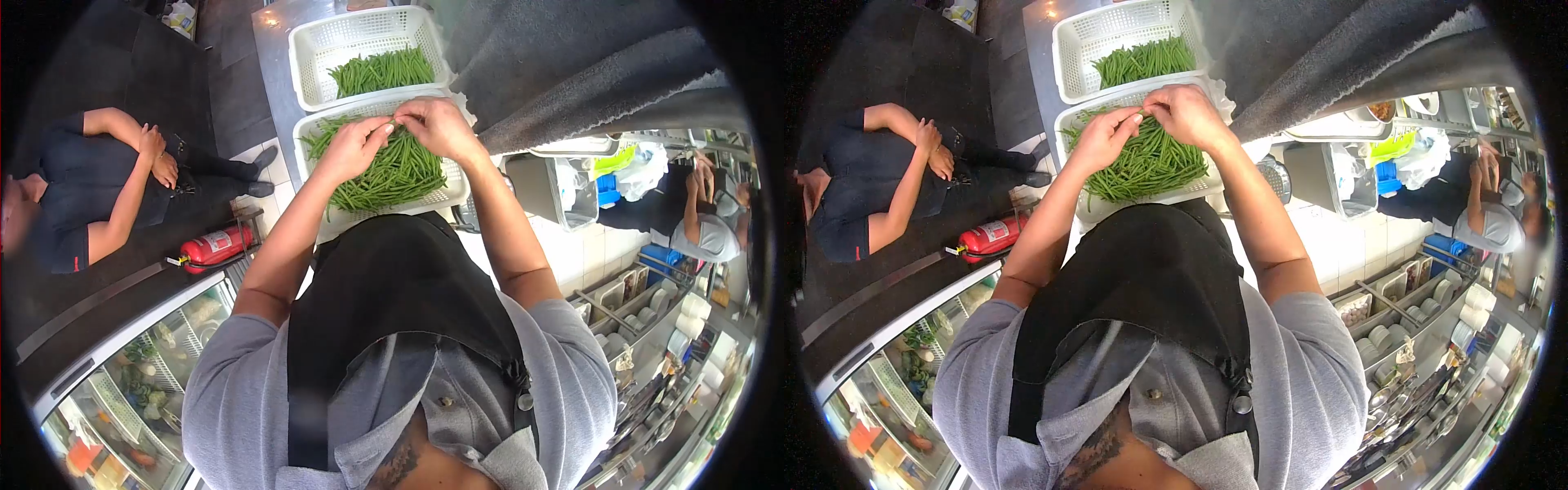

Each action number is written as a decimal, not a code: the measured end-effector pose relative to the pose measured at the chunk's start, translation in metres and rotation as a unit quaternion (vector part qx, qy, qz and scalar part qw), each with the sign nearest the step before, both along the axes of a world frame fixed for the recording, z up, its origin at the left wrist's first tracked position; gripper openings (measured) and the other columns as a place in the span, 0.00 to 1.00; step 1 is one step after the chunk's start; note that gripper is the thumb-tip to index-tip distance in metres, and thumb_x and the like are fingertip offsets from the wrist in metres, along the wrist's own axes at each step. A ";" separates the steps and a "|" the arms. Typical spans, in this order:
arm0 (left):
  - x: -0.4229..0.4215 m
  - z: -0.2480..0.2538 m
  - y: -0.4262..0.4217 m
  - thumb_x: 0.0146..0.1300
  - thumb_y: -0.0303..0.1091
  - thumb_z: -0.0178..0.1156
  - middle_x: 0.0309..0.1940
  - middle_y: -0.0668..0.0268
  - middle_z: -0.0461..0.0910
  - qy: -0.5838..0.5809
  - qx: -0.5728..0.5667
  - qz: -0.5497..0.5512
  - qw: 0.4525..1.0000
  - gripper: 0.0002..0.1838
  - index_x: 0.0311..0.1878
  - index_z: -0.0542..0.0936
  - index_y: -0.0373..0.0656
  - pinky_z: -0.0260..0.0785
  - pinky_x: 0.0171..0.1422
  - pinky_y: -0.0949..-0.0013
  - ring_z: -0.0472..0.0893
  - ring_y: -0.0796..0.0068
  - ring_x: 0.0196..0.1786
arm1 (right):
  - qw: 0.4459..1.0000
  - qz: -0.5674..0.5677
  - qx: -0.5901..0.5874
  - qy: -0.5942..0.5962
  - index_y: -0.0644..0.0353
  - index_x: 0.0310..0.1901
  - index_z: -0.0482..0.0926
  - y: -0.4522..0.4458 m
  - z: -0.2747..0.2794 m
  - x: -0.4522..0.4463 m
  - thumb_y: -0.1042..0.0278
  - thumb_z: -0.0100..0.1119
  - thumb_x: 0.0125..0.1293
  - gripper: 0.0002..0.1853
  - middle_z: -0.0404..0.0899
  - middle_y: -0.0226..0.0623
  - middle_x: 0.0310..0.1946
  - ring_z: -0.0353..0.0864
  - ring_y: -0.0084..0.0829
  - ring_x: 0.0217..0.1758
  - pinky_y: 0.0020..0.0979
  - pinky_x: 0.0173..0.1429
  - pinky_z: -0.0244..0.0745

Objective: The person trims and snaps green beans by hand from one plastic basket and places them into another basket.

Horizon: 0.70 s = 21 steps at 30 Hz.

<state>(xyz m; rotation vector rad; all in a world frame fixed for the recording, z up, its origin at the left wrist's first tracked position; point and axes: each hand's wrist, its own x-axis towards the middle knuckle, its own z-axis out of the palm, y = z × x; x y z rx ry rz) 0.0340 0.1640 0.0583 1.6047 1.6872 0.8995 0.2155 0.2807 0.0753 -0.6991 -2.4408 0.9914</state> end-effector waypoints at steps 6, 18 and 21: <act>0.010 -0.003 0.002 0.75 0.44 0.59 0.31 0.63 0.87 -0.103 -0.081 0.047 0.990 0.17 0.57 0.85 0.44 0.74 0.41 0.66 0.85 0.73 0.34 | 0.965 -0.215 -0.083 0.128 0.62 0.43 0.88 -0.040 -0.025 -0.012 0.70 0.69 0.64 0.08 0.89 0.41 0.36 0.88 0.32 0.34 0.31 0.41 0.80; -0.002 -0.008 0.002 0.72 0.37 0.62 0.29 0.68 0.88 -0.076 -0.144 -0.023 0.986 0.12 0.41 0.89 0.39 0.73 0.40 0.72 0.82 0.82 0.31 | 0.986 -0.053 0.156 0.018 0.60 0.32 0.80 -0.039 -0.019 0.003 0.72 0.64 0.59 0.03 0.83 0.42 0.33 0.84 0.47 0.44 0.45 0.48 0.80; -0.001 -0.001 0.003 0.71 0.34 0.62 0.27 0.68 0.88 -0.035 -0.178 -0.024 0.983 0.11 0.39 0.89 0.39 0.75 0.39 0.73 0.82 0.81 0.31 | 0.985 -0.052 0.166 0.020 0.60 0.31 0.80 -0.042 -0.020 -0.001 0.72 0.65 0.58 0.04 0.82 0.42 0.33 0.84 0.47 0.43 0.46 0.48 0.80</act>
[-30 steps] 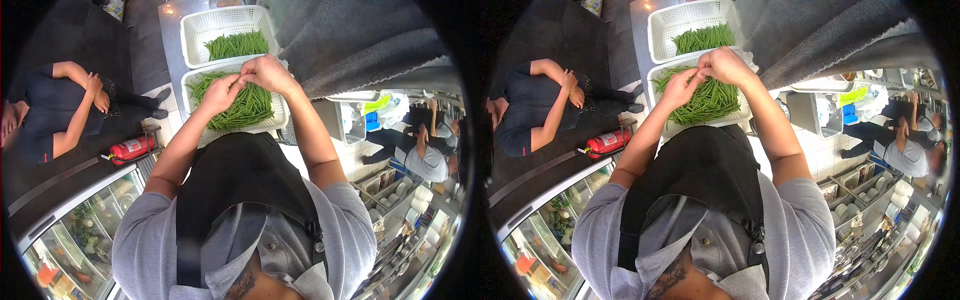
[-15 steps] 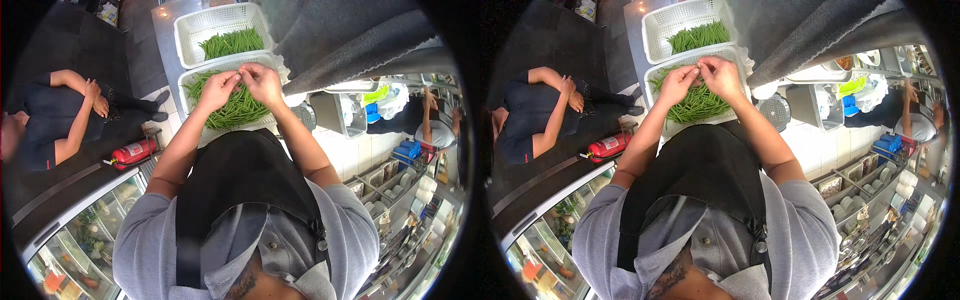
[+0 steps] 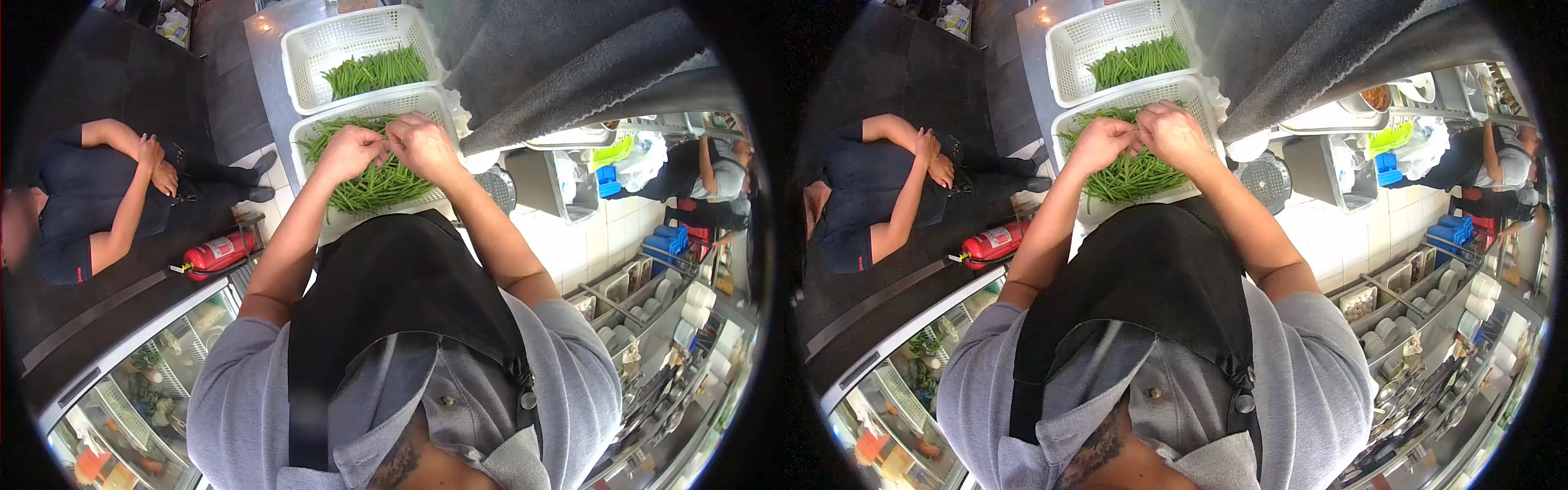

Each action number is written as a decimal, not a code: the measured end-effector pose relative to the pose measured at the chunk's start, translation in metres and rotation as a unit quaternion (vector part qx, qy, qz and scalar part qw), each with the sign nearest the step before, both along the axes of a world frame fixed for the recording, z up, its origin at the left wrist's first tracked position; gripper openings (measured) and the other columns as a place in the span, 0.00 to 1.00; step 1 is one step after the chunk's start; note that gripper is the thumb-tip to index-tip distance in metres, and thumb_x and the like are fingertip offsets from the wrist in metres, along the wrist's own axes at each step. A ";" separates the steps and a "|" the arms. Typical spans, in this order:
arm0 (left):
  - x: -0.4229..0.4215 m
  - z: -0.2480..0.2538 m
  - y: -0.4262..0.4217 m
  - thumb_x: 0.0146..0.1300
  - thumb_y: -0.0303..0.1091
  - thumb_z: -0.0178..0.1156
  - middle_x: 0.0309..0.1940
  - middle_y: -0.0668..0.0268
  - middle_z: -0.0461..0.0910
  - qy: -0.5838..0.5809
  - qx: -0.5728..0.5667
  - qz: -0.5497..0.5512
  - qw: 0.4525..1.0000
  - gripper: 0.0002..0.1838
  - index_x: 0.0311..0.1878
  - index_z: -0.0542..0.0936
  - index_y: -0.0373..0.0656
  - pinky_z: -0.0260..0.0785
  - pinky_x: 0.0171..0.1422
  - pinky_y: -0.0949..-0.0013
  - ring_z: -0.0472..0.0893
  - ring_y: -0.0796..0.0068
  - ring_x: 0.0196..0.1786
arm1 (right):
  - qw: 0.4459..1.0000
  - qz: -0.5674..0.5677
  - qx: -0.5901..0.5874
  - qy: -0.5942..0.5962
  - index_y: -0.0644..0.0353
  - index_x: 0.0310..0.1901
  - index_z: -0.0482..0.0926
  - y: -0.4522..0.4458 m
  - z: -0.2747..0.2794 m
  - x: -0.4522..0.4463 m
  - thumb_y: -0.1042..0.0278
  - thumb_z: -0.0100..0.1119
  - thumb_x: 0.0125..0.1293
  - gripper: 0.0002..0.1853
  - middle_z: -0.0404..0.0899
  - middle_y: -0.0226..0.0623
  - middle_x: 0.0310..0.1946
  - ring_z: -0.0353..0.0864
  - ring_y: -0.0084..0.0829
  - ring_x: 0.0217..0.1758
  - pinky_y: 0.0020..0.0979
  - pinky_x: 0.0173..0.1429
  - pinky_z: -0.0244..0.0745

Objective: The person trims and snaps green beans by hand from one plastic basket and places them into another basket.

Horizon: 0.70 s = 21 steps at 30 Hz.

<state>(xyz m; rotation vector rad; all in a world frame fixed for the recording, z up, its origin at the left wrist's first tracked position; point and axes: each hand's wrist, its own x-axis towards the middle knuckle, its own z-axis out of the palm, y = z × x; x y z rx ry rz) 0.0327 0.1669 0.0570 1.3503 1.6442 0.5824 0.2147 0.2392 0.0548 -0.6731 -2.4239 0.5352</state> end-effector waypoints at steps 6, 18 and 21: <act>0.003 -0.032 -0.003 0.72 0.32 0.62 0.34 0.64 0.89 -0.180 0.014 0.084 0.980 0.09 0.42 0.88 0.37 0.79 0.42 0.72 0.86 0.76 0.34 | 0.977 -0.158 -0.121 0.074 0.62 0.35 0.83 -0.010 -0.016 -0.009 0.69 0.64 0.63 0.05 0.85 0.45 0.34 0.85 0.48 0.41 0.46 0.47 0.81; -0.006 -0.025 -0.003 0.74 0.34 0.65 0.43 0.55 0.88 -0.412 0.129 0.356 0.829 0.12 0.49 0.82 0.34 0.84 0.50 0.67 0.90 0.63 0.46 | 0.834 -0.036 -0.545 0.082 0.66 0.45 0.86 -0.008 -0.037 0.012 0.71 0.62 0.70 0.09 0.86 0.33 0.34 0.82 0.19 0.33 0.24 0.41 0.78; -0.002 -0.024 -0.002 0.75 0.33 0.62 0.48 0.54 0.87 -0.446 0.160 0.322 0.820 0.10 0.49 0.82 0.34 0.83 0.58 0.63 0.88 0.62 0.52 | 0.763 -0.134 -0.591 0.225 0.66 0.42 0.86 -0.008 -0.036 0.003 0.74 0.61 0.69 0.06 0.86 0.32 0.34 0.80 0.18 0.31 0.22 0.38 0.77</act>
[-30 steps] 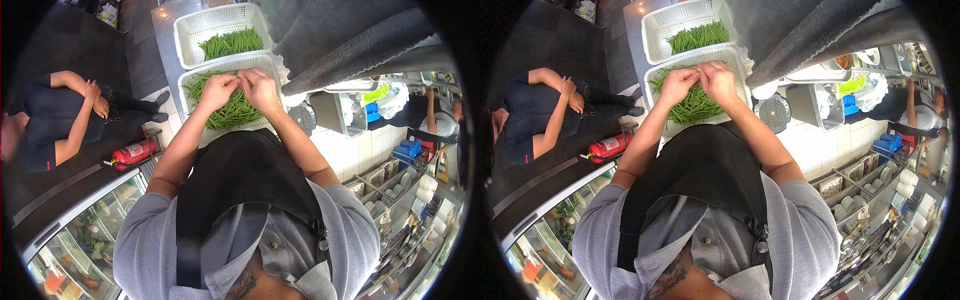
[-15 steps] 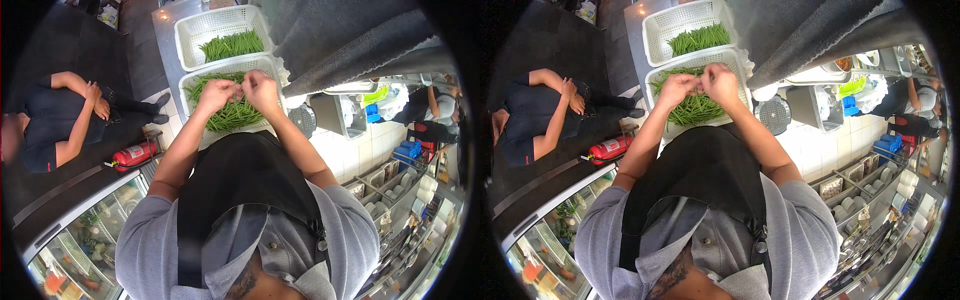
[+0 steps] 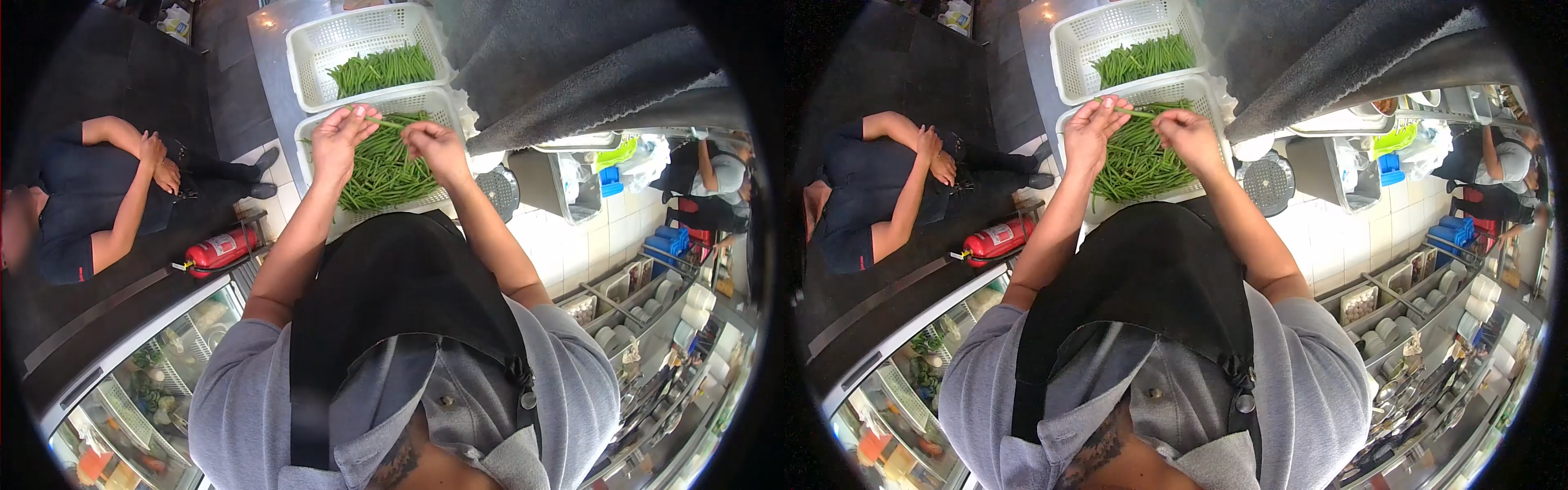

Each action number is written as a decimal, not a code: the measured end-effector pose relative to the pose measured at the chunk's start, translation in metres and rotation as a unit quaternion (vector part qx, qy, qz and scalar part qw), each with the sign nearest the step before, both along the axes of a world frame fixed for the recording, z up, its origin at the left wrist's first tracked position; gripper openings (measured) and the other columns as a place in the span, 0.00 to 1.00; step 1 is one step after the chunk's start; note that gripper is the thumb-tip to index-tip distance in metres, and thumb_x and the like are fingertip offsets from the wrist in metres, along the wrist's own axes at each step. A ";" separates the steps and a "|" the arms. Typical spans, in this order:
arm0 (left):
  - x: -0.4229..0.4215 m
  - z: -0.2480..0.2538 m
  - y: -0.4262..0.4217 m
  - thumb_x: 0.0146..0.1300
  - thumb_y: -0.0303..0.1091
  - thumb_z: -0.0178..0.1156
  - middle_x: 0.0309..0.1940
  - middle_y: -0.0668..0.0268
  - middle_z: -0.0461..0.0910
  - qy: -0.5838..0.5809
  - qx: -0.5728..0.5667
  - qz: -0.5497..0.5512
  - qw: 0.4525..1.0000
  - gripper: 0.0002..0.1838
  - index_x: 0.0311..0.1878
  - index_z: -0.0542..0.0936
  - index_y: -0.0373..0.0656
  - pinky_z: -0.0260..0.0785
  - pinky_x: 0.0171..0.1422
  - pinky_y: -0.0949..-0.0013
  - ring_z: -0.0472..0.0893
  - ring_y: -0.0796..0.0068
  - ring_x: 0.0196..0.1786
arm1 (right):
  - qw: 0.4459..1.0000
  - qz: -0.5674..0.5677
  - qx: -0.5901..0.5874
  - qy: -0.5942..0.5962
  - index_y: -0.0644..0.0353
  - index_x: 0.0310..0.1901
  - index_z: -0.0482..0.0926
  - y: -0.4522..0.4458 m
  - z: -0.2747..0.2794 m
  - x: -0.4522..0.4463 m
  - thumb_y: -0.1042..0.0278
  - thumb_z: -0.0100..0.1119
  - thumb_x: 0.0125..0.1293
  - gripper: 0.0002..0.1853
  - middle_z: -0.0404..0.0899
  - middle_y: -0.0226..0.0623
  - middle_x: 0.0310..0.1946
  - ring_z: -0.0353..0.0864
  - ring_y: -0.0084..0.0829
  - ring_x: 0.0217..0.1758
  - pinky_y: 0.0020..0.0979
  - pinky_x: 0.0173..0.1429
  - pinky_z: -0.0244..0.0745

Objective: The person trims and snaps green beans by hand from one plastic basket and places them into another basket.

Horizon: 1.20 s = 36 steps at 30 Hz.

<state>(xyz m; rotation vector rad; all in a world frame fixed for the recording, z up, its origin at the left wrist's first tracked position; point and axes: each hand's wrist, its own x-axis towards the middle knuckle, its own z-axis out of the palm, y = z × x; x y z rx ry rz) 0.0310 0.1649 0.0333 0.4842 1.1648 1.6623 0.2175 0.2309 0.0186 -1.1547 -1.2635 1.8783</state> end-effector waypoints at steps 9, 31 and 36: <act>0.029 -0.024 -0.006 0.78 0.32 0.57 0.54 0.53 0.84 -0.259 0.071 0.003 0.963 0.09 0.52 0.80 0.38 0.76 0.71 0.50 0.82 0.55 0.64 | 0.958 -0.202 -0.086 0.184 0.63 0.36 0.82 0.009 -0.015 -0.011 0.72 0.58 0.70 0.06 0.82 0.33 0.28 0.75 0.23 0.27 0.30 0.34 0.74; 0.018 -0.007 -0.012 0.68 0.39 0.66 0.57 0.59 0.84 0.591 0.033 -0.285 0.754 0.15 0.55 0.86 0.47 0.76 0.60 0.56 0.83 0.53 0.58 | 0.805 0.180 0.448 -0.345 0.58 0.39 0.86 -0.005 0.042 0.029 0.69 0.60 0.65 0.07 0.86 0.50 0.34 0.87 0.52 0.37 0.47 0.46 0.82; 0.022 0.007 -0.001 0.68 0.40 0.67 0.47 0.57 0.88 0.545 0.003 -0.226 0.807 0.14 0.49 0.88 0.42 0.77 0.56 0.59 0.86 0.53 0.52 | 0.955 0.038 0.259 -0.140 0.60 0.39 0.88 -0.001 0.029 0.018 0.70 0.65 0.65 0.05 0.89 0.34 0.33 0.85 0.24 0.32 0.28 0.42 0.79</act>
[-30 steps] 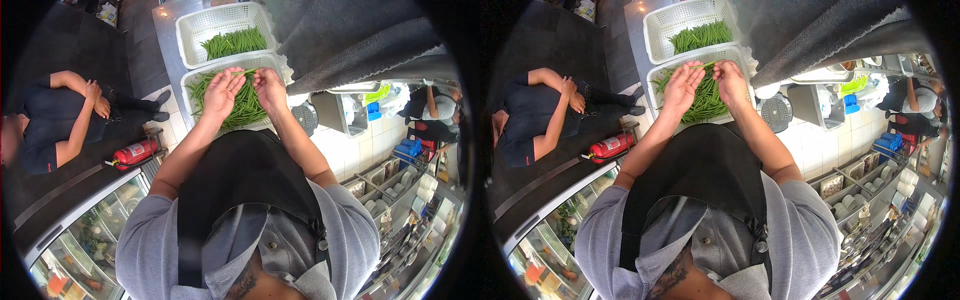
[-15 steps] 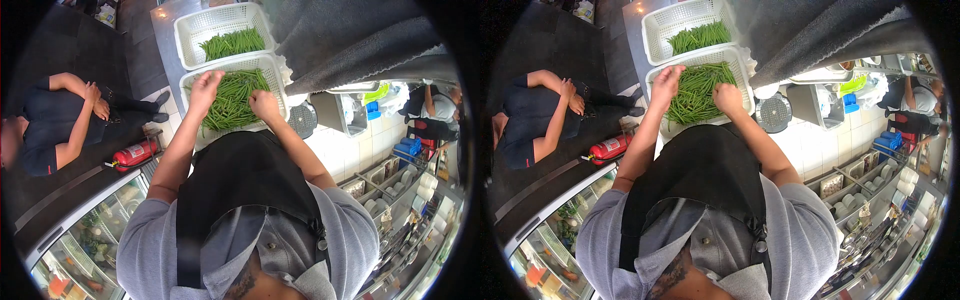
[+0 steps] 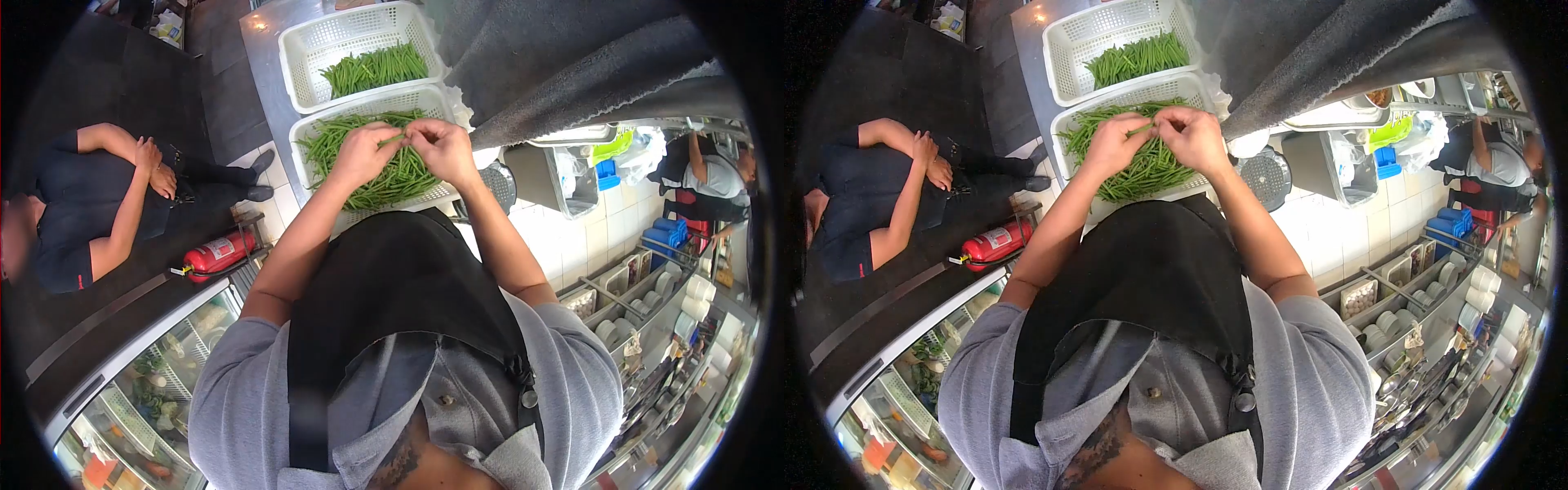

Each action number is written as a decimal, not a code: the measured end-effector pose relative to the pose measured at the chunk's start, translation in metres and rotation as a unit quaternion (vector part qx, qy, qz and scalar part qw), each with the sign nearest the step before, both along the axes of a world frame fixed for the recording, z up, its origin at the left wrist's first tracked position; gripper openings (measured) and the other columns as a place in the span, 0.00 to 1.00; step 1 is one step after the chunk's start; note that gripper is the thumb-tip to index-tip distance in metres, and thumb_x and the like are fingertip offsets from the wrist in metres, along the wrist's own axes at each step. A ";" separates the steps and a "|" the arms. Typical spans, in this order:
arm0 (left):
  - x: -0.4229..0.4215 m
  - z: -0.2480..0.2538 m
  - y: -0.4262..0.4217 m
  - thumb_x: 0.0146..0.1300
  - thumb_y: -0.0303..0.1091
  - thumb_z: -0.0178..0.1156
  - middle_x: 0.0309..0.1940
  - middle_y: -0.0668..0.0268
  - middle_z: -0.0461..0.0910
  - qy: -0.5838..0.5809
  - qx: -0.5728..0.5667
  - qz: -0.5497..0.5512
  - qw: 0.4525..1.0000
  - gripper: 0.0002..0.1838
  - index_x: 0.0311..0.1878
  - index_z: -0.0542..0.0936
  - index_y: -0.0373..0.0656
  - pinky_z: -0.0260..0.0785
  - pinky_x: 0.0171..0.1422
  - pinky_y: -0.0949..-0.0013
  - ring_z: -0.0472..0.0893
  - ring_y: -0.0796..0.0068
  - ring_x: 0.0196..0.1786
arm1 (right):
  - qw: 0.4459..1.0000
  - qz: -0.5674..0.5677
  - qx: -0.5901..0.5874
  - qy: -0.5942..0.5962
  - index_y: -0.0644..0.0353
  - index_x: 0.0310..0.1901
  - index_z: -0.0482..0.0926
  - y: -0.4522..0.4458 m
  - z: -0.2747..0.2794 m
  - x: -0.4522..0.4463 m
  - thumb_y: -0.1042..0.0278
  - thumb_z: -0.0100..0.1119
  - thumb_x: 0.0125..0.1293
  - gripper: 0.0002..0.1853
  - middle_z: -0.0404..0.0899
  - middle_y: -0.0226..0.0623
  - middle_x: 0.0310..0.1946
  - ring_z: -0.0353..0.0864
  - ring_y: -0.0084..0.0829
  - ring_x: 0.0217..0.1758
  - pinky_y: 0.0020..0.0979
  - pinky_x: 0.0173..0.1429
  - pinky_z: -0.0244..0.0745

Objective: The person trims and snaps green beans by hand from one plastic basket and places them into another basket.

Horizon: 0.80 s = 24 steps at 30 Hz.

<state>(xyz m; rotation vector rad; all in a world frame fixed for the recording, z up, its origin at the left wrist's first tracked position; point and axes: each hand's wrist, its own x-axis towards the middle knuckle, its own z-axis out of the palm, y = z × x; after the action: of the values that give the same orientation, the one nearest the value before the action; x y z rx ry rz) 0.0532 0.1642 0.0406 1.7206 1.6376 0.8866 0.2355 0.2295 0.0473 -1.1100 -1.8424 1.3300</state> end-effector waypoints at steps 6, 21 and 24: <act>-0.002 -0.012 0.017 0.72 0.43 0.67 0.38 0.63 0.91 -0.138 -0.096 0.071 0.983 0.15 0.45 0.90 0.40 0.71 0.34 0.73 0.80 0.83 0.28 | 0.963 -0.105 -0.131 0.211 0.65 0.46 0.85 -0.007 -0.024 -0.021 0.72 0.61 0.75 0.07 0.85 0.25 0.32 0.79 0.15 0.32 0.21 0.37 0.73; -0.013 -0.007 0.013 0.77 0.44 0.60 0.52 0.50 0.86 -0.644 -0.049 0.222 0.731 0.15 0.52 0.79 0.41 0.51 0.18 0.79 0.57 0.88 0.15 | 0.982 0.068 -0.163 0.066 0.66 0.45 0.86 -0.018 -0.029 -0.018 0.64 0.67 0.72 0.11 0.88 0.31 0.37 0.83 0.22 0.33 0.28 0.41 0.80; -0.012 -0.006 0.014 0.77 0.45 0.60 0.52 0.49 0.85 -0.650 -0.028 0.220 0.727 0.16 0.51 0.79 0.41 0.51 0.18 0.79 0.57 0.88 0.15 | 0.949 0.019 -0.280 0.147 0.65 0.43 0.85 -0.017 -0.027 -0.024 0.67 0.65 0.73 0.09 0.87 0.30 0.35 0.81 0.19 0.32 0.25 0.39 0.79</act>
<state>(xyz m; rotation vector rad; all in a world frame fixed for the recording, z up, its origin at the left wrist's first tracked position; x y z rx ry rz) 0.0416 0.1783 0.0347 0.2579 0.9548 1.6757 0.2112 0.2126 0.0199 -1.0667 -1.3051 1.9949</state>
